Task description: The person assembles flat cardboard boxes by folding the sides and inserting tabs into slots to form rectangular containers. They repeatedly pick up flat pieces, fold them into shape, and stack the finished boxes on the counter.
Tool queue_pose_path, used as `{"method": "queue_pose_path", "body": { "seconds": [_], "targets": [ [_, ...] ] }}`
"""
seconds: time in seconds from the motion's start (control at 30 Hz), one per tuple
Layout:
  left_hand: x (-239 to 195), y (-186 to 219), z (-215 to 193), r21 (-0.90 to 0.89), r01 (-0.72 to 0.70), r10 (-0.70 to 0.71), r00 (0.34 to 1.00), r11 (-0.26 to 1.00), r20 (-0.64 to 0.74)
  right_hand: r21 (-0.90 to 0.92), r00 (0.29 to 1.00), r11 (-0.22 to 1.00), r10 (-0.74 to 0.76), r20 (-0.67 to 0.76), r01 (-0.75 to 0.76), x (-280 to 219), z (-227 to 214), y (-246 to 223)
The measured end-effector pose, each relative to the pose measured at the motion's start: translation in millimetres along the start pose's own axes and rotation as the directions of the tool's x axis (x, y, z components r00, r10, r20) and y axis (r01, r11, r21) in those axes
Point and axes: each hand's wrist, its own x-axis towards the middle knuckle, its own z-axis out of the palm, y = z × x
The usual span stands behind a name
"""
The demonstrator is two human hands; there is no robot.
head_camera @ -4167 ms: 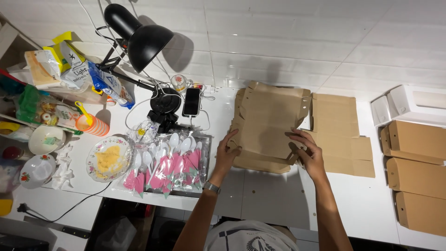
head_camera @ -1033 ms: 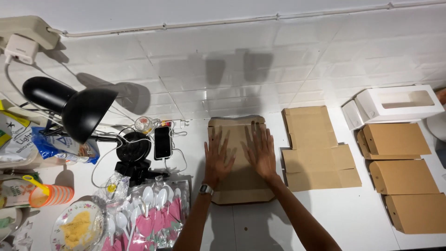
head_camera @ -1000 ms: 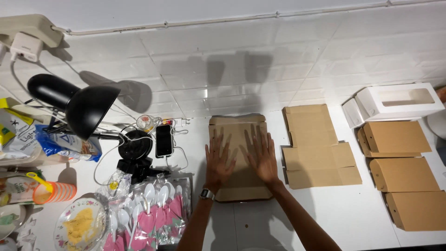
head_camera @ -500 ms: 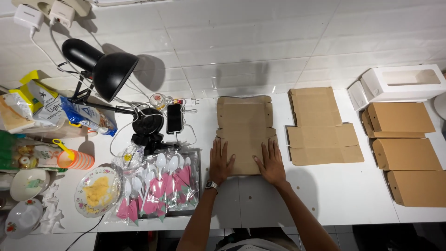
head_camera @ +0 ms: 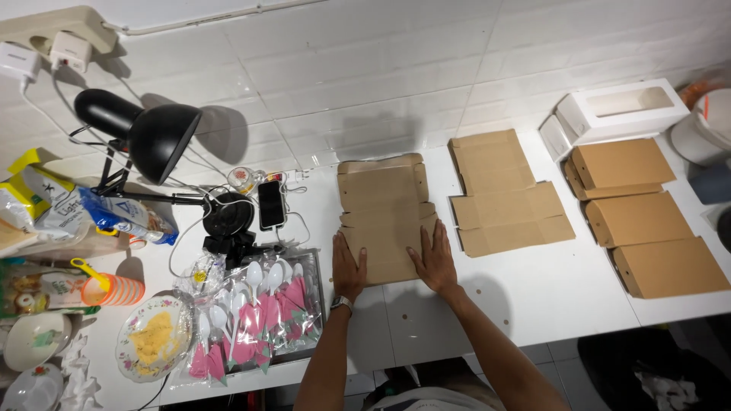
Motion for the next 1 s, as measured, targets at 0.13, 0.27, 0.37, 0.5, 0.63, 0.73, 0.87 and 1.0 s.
{"method": "queue_pose_path", "body": {
  "seconds": [0.13,0.27,0.37,0.5,0.63,0.73,0.87,1.0],
  "targets": [
    [5,-1,-10,0.08,0.0,-0.008,0.995,0.997,0.104,0.047,0.999,0.999,0.022,-0.049,-0.019,5,1,-1],
    [11,14,-20,0.03,0.097,-0.101,0.975,0.995,0.198,0.026,1.0,1.0,-0.001,-0.004,0.001,6,3,4],
    [17,26,-22,-0.065,0.218,-0.2,0.957,0.974,0.21,0.183,1.0,0.983,0.026,-0.004,-0.025,5,-2,10],
    [25,57,-34,-0.12,0.369,-0.335,0.912,0.922,0.236,0.373,0.998,0.927,0.016,0.053,-0.035,9,-3,22],
    [14,79,-52,-0.328,0.197,-0.147,0.974,0.924,0.17,0.424,0.981,0.887,-0.138,-0.138,0.184,27,28,47],
    [1,87,-48,0.034,0.405,-0.405,0.9,0.914,0.162,0.629,0.983,0.776,-0.088,0.163,-0.035,4,-43,42],
    [-36,132,-19,0.252,0.064,0.056,0.895,0.966,-0.442,0.904,0.941,0.292,-0.224,-0.254,0.313,6,-86,120],
    [-102,161,69,0.312,0.059,0.133,0.819,0.948,-0.559,0.736,0.713,0.555,0.326,-0.621,0.388,19,-168,247]
  ]
}}
